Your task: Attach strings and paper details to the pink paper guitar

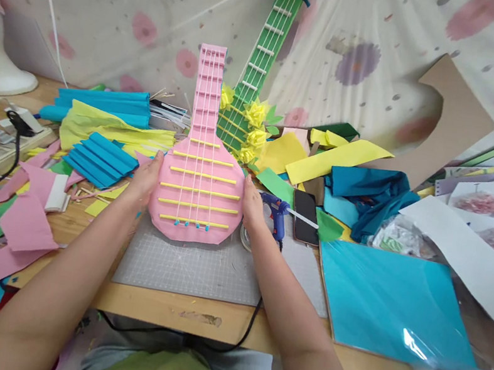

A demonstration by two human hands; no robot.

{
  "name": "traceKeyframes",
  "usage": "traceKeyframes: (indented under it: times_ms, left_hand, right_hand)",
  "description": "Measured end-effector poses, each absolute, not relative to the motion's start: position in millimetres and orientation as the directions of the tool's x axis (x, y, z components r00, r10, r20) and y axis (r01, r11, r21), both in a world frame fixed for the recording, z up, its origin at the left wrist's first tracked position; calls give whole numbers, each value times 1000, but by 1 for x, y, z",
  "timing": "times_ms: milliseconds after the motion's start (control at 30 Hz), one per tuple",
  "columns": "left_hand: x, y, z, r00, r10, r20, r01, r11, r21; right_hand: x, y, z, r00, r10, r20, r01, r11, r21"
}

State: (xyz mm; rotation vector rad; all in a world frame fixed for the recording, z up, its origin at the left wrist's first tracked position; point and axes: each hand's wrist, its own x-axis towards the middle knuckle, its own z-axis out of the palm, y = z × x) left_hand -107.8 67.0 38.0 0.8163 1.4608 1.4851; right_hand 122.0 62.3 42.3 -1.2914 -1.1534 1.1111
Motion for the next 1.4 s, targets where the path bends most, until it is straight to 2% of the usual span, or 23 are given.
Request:
traceKeyframes:
  times_ms: [200, 333, 567, 733, 900, 967, 1033, 1133, 1267, 1333, 1400]
  left_hand:
    - [-110, 64, 39, -357, 923, -146, -198, 78, 977]
    - [-111, 64, 42, -344, 929, -135, -185, 74, 980]
    - [-112, 74, 60, -469, 875, 122, 66, -103, 993]
    - [-110, 73, 70, -437, 886, 152, 114, -113, 987]
    - [-116, 60, 82, -407, 911, 58, 72, -31, 997]
    - [-120, 55, 83, -424, 906, 17, 36, -2, 999]
    - [-125, 50, 82, -440, 898, -12, 4, 15, 1000]
    - [-137, 43, 74, -446, 891, -88, -51, 73, 996]
    - [-158, 35, 58, -467, 813, -348, -288, 232, 929]
    - [-167, 33, 51, -430, 810, -398, -342, 262, 902]
    - [-172, 35, 47, -432, 821, -373, -308, 254, 917]
  right_hand:
    - [118, 65, 35, 76, 993, 88, 72, 83, -994]
    - [118, 65, 35, 90, 992, 93, 79, 86, -993]
    - [117, 62, 38, 88, 988, 127, 85, 120, -989]
    - [117, 64, 37, 105, 986, 130, 108, 118, -987]
    - [126, 75, 46, 113, 977, 178, 166, 159, -973]
    - [131, 81, 57, 51, 980, 194, 204, 181, -962]
    - [136, 86, 71, -94, 986, 138, 235, 156, -959]
    - [141, 90, 90, -282, 959, -38, 299, 51, -953]
    - [147, 94, 94, -356, 928, -108, 353, 27, -935]
    - [150, 95, 88, -362, 924, -127, 375, 19, -927]
    - [152, 93, 79, -384, 913, -137, 387, 24, -922]
